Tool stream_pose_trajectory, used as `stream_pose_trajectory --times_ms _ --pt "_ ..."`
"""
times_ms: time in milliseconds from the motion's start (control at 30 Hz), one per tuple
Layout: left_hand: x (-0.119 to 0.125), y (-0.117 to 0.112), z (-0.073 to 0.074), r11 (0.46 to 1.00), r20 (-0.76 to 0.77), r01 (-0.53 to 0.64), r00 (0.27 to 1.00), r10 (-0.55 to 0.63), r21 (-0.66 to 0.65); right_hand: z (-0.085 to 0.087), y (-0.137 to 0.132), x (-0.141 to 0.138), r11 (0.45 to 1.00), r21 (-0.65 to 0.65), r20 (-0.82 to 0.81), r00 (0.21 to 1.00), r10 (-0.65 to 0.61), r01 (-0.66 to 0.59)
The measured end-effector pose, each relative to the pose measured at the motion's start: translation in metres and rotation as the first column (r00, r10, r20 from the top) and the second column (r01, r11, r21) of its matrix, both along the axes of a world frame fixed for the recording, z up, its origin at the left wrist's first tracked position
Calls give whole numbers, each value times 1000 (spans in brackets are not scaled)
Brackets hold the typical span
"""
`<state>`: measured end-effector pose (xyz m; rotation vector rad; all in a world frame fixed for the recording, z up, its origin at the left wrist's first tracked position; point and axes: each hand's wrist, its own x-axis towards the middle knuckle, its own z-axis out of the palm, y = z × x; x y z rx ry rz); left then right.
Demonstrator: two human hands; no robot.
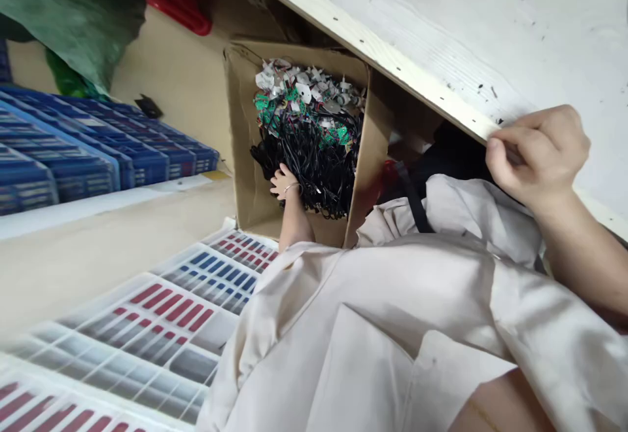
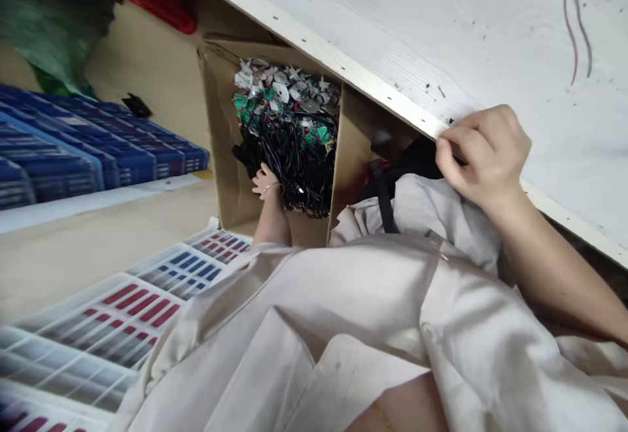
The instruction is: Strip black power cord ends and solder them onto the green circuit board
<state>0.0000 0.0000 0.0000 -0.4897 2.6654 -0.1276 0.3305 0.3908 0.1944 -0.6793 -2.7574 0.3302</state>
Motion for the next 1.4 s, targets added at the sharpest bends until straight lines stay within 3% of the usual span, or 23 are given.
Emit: stream_pose_trajectory --times_ms 167,300,400,533,700,800,900,1033,1133,1300,1400 --pt "40 24 -7 997 -33 -61 998 60 -43 3 0 -3 1000 8 79 997 -24 24" --pt "34 35 -12 995 25 -97 995 98 -23 5 0 -6 996 86 -49 998 35 -31" --pt "25 33 -5 994 51 -105 993 105 -9 4 -2 -7 997 65 -94 994 50 -44" --pt "51 31 5 999 -4 2 1000 -2 -37 0 -5 -6 997 -67 -112 993 25 -32" --pt "97 45 -11 977 39 198 980 -195 -81 -6 -8 -6 985 -170 -68 998 -16 4" --pt "98 56 -15 969 60 209 977 -202 -130 -7 -8 -7 987 -154 -172 985 24 -51" --pt "99 58 -5 959 70 245 969 -237 -142 -7 -8 -7 990 -114 -250 967 54 -84" --pt "126 56 8 884 107 464 883 -457 -52 -8 -6 -4 973 -217 -246 969 24 -79" --pt "144 61 2 809 181 584 790 -586 67 -8 -3 -3 971 -231 -242 970 8 -65" --pt "140 82 -15 849 192 525 828 -527 65 -6 2 -4 985 -141 -331 942 51 -103" --pt "135 88 -18 860 180 501 841 -510 98 -6 5 -3 989 -61 -397 912 99 -134"
